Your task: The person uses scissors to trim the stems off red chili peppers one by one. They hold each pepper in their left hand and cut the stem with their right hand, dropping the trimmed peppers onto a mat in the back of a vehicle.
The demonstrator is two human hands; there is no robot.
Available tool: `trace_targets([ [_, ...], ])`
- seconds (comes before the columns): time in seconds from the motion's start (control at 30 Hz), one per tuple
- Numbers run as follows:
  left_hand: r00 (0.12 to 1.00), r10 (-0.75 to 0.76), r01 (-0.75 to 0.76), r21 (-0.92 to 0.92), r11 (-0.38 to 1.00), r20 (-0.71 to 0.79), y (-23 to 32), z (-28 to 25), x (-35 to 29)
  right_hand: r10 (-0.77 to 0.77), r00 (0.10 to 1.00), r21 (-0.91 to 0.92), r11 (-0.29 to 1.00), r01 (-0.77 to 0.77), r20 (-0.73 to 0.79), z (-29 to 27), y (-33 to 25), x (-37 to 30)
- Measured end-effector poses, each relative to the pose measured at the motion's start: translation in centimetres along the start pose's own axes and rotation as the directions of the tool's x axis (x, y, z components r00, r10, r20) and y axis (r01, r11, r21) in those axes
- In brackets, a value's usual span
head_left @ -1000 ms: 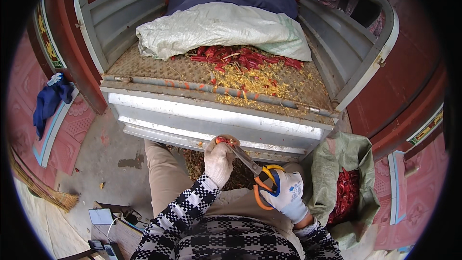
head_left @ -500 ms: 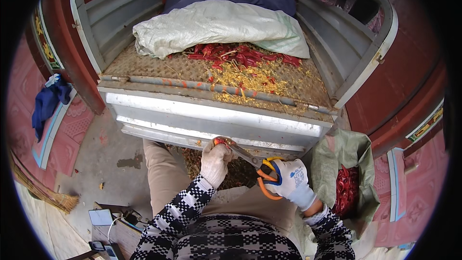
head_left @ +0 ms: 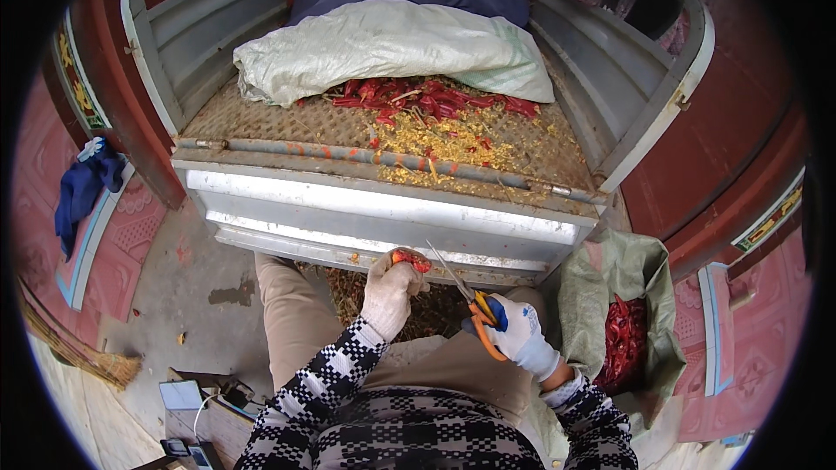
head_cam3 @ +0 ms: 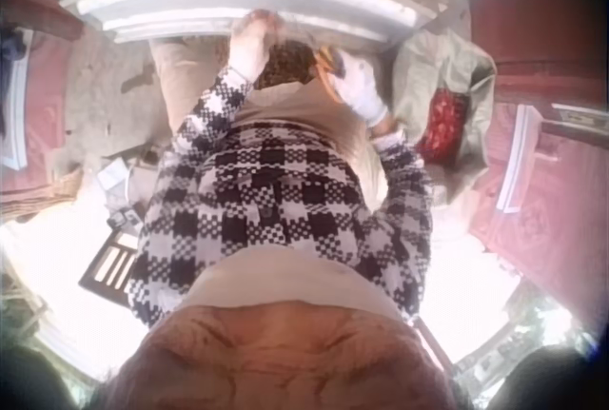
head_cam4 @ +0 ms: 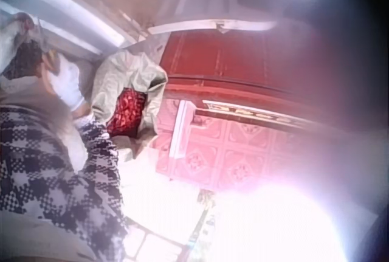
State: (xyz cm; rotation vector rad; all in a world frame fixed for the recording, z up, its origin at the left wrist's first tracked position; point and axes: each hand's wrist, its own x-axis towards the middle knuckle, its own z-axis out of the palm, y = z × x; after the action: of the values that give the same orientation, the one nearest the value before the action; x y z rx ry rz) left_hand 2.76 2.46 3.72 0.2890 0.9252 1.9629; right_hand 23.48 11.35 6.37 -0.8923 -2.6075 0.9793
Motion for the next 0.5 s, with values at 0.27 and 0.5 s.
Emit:
trace_targets([
  [0.27,0.997,-0.008,0.005,0.038,0.999,0.080,-0.6,-1.2,0.4,-0.211,0.976,-0.494,0.855,0.158,-0.053,-1.9,-0.3,-0.1],
  [0.5,0.999,-0.023,0.021,0.070,0.997,0.024,-0.2,-0.6,0.1,-0.152,0.988,-0.555,0.819,0.144,0.032,-2.8,0.2,0.1],
])
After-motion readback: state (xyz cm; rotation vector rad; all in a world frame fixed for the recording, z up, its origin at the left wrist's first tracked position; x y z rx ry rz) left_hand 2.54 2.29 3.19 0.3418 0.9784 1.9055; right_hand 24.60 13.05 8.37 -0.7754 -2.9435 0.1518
